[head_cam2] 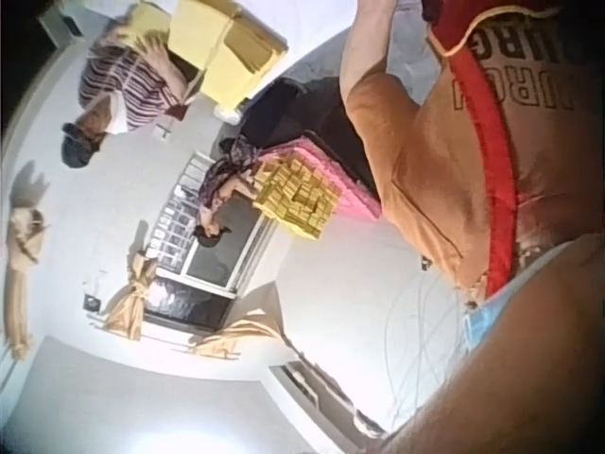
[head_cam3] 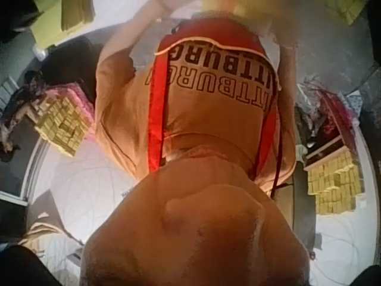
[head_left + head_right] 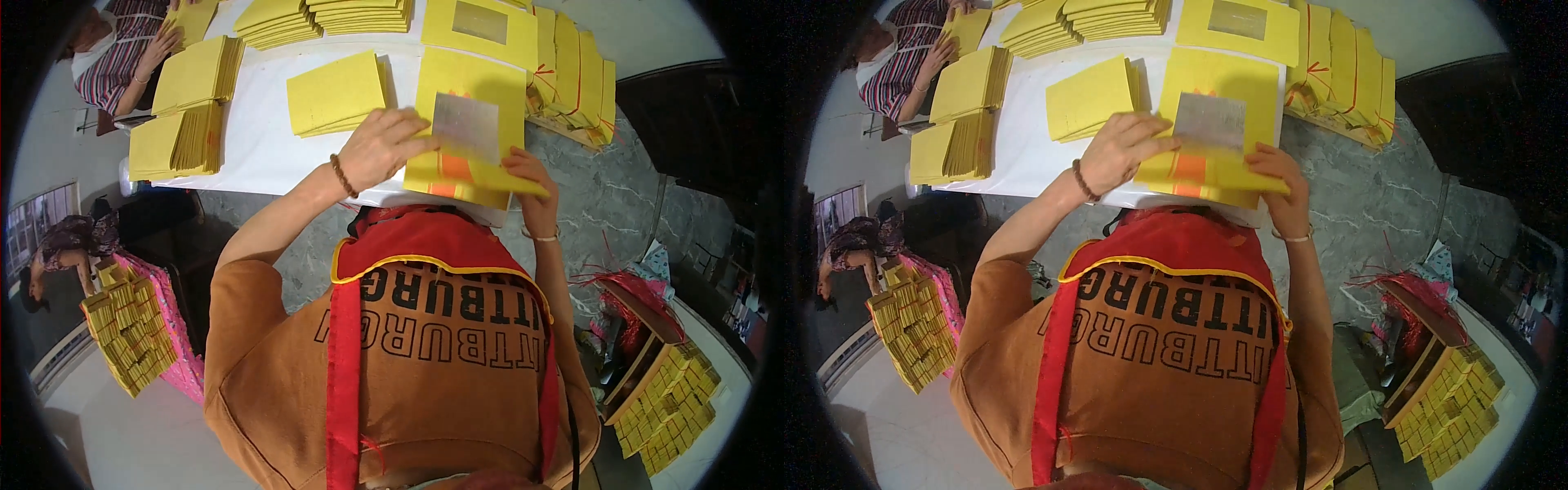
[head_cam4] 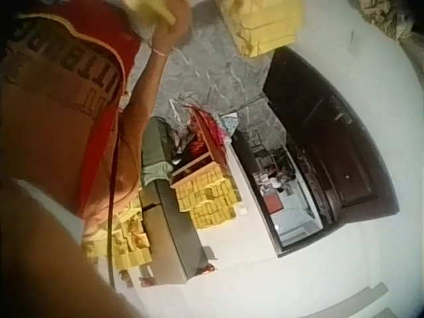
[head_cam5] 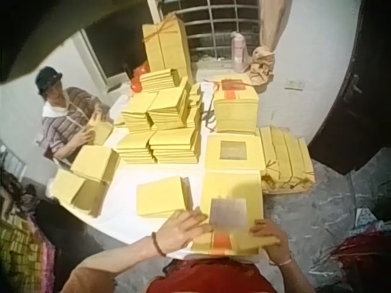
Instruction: Sorting and stacking yellow paper sheets into bundles at a table.
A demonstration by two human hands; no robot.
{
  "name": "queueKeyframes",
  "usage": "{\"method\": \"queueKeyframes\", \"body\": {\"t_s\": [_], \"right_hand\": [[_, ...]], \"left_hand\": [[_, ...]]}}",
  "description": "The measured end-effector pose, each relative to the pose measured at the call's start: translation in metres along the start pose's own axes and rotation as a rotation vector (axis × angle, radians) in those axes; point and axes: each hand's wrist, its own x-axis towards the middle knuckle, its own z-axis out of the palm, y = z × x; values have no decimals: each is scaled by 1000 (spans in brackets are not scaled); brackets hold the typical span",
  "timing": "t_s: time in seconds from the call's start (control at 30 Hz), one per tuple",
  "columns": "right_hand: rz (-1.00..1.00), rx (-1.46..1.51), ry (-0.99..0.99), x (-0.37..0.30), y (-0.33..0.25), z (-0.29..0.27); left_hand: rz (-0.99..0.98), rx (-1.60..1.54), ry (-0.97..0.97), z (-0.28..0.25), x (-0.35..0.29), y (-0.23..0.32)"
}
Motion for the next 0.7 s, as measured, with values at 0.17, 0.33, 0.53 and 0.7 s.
{"method": "queueKeyframes", "body": {"t_s": [0.17,0.33,0.53,0.7], "right_hand": [[-94,-209,-138,-9,-19,-3],[324,-119,-62,-10,-13,6],[404,27,235,20,-19,30],[390,-125,213,24,-7,29]], "left_hand": [[-90,-289,-78,-3,-19,19],[-507,-539,-148,5,-10,24],[-892,-938,10,39,-10,6],[-1033,-1072,-43,32,-2,5]]}}
